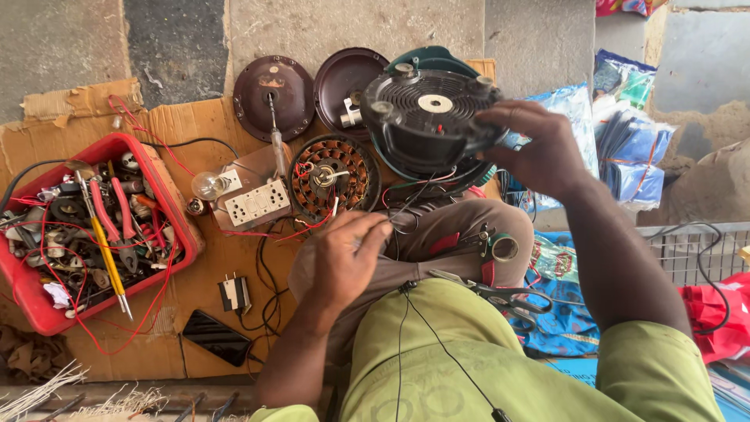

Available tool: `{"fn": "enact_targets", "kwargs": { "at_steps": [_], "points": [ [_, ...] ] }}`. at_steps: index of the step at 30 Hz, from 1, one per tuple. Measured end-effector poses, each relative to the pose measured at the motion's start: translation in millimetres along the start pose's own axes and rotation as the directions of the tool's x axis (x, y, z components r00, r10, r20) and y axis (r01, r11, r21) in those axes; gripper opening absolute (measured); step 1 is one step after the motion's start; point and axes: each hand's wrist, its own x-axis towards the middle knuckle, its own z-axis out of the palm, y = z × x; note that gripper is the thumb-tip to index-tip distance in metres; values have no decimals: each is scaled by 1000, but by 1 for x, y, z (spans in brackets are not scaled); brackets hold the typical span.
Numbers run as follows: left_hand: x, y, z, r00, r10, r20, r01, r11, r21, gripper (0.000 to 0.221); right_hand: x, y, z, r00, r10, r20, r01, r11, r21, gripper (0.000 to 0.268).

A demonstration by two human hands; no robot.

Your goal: The person strips wire insulation using pliers, twists exposed conductors, and wraps connections with green electrical tape while seated on the floor. The person handles a disassembled fan motor, wires, and a roll of tape, then places the taped wires into the fan housing.

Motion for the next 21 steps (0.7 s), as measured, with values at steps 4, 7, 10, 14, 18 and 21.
{"fn": "enact_targets", "kwargs": {
  "at_steps": [4, 7, 10, 14, 18, 21],
  "points": [
    [2, -6, 9, 995, -71, -64, 45, 938, -345, 12, -23, 3, 11, 1000, 20, -5, -20, 999, -35, 59],
    [11, -14, 32, 994, -85, -64, 37, 837, -545, 10, -56, 10, 12, 989, 95, -117, -94, 995, 15, 55],
    [10, -20, 50, 1000, -9, -2, 7, 795, -607, 10, -119, 26, 11, 885, 447, -131, -436, 894, 104, 35],
    [13, -24, 62, 986, 157, 59, -91, 796, -598, 13, -206, 33, 19, 722, 691, -31, -687, 721, 90, 20],
    [15, -25, 64, 970, -25, 243, 170, 785, -596, 14, -232, 8, 51, 533, 843, 75, -844, 523, 119, 28],
    [16, -24, 65, 952, -94, 291, 258, 757, -600, 15, -224, -7, 77, 538, 843, -26, -843, 538, 7, 33]
  ]
}}
